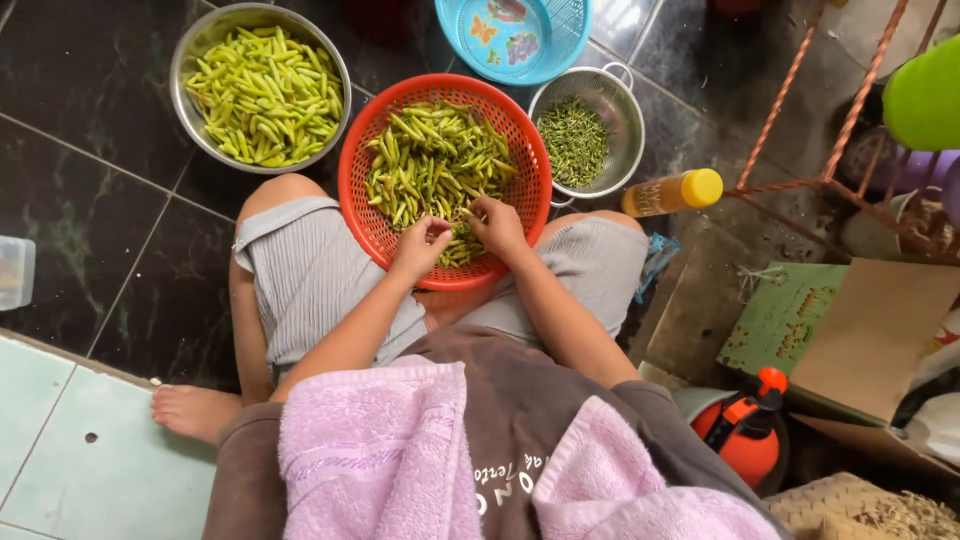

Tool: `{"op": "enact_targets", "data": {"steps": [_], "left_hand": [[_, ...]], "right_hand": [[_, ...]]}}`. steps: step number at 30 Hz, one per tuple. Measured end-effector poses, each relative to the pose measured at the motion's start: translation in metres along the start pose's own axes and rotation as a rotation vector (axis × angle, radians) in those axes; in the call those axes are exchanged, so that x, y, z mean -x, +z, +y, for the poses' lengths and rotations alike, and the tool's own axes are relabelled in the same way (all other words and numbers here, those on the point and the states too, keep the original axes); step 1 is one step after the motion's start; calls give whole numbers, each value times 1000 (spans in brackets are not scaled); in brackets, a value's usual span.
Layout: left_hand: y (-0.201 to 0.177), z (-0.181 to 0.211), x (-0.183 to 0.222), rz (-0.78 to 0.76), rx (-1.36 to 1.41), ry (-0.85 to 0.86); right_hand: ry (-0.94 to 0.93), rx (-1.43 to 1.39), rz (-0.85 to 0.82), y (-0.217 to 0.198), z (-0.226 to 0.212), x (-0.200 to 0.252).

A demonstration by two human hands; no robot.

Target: The person is manually removing the stems from green chilis and sorting the chilis and stems into separate containers.

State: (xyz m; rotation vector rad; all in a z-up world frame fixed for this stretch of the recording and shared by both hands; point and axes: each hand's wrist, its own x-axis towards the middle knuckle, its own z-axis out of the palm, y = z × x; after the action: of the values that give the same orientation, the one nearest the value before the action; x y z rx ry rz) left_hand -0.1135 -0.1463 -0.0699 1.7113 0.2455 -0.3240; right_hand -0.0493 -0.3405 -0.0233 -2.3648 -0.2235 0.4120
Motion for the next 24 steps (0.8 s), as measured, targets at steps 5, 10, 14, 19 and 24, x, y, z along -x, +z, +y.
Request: {"op": "enact_targets", "data": {"steps": [5,10,14,19,24], "left_hand": [[1,23,8,6,49,31],[3,24,7,-4,158,66],[-11,61,13,-34,67,119],[-28,105,15,-181,-256,189],[-40,113,14,-274,-492,289]], "right_hand": [[58,-291,-103,-3,-12,16],[6,-324,-98,2,-23,24],[-128,-418,35,-19,-44,18],[-209,-470,23,-35,-52,6],[-74,-698,-217,-30,-52,3]]}}
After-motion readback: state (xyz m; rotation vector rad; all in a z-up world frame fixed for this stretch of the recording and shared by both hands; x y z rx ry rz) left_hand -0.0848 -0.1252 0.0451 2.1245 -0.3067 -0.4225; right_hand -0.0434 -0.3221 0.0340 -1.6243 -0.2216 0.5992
